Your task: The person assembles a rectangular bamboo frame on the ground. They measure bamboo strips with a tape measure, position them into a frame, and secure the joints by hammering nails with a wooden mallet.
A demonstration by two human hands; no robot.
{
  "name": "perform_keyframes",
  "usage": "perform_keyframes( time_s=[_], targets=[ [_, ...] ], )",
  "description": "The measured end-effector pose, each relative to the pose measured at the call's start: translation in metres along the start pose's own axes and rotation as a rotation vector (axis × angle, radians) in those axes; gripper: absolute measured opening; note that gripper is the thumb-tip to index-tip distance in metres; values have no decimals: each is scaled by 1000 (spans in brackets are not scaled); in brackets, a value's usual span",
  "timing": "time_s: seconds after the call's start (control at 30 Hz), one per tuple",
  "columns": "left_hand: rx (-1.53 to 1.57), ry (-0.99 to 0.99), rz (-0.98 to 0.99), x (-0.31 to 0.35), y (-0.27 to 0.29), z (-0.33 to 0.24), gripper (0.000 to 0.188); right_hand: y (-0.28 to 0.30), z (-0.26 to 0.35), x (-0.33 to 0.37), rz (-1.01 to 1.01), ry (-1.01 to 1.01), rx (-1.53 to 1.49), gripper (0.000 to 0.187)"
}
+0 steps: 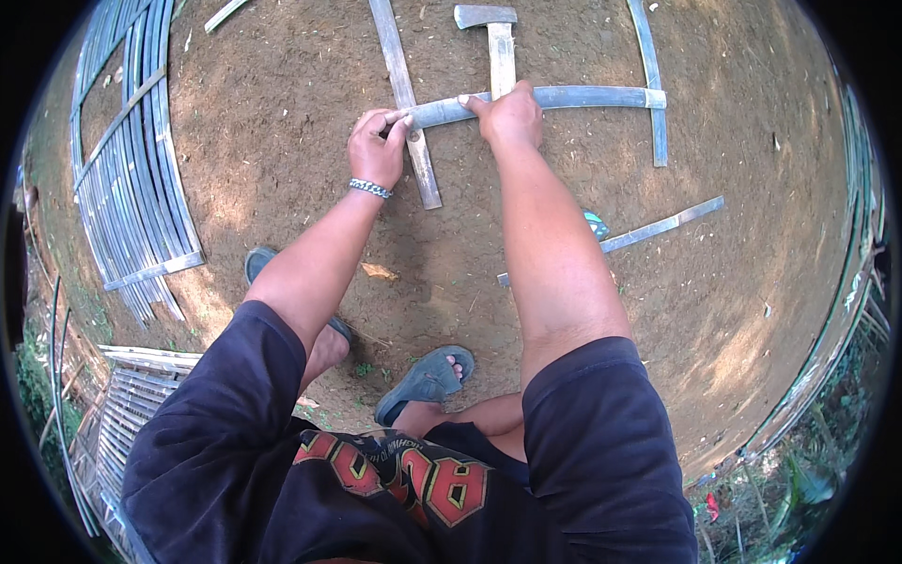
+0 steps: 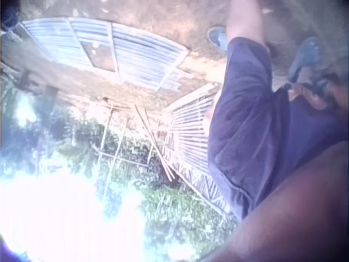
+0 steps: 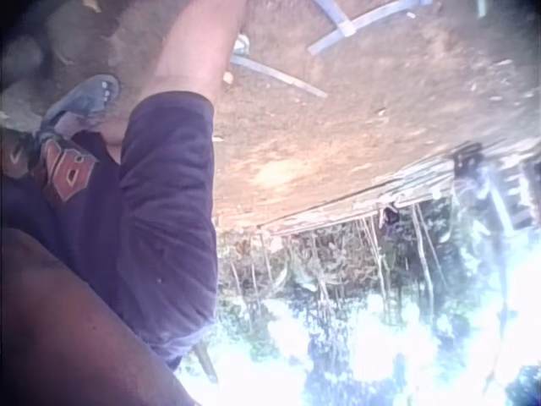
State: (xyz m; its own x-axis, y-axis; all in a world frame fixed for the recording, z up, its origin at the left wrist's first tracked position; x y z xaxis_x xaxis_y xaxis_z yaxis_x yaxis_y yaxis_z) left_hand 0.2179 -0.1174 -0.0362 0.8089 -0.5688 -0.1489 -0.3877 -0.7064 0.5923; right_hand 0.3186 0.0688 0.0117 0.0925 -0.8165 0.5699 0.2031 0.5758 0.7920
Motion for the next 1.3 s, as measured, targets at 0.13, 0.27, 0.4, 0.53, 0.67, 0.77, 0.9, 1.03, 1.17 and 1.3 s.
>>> perform_keyframes(
  time_s=[0.13,0.27,0.4,0.53,0.67,0.77,0.9,1.03,1.17,1.3],
  targets=[
    [-15,-115,-65,1,-6,5,9,-1,2,1,13,-2,8,79],
    [-15,-183,-64,0,-7,7,10,2,0,3,-5,10,-6,77],
    [-69,-202,-56,0,-7,6,11,1,-2,3,-16,34,-9,77],
    [-103,-240,-64,4,-9,8,11,-2,-3,3,-29,29,-13,78],
    [-86,-247,-96,7,-12,15,11,-6,-2,1,-47,33,-9,78],
    [-70,-232,-107,8,-14,16,10,-7,-3,2,-63,37,-13,77],
    [-87,-214,-91,7,-14,15,8,-12,-8,0,-98,75,-27,75],
    [-87,-208,-85,7,-12,14,9,-16,-12,-1,-88,87,-83,73],
    [-56,-189,-85,7,-13,18,10,-18,-13,-2,-120,103,-59,72],
    [-14,-153,-84,7,-13,20,9,-16,-11,1,-121,107,-43,72]
  ],
)
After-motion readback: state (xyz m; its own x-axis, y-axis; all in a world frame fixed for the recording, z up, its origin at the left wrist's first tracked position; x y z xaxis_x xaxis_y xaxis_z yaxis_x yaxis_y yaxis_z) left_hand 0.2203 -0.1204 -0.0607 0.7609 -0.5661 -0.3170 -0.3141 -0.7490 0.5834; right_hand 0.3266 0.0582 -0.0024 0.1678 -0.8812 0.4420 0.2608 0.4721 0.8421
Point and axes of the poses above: each hand's wrist, its own x-axis away from the middle knuckle, its own y-axis out of the back of the hand, z = x × y, the point moved 2 cm from there along -x, towards the middle knuckle, and after that the axes turned 6 degrees about -y, right-handed, at the moved point
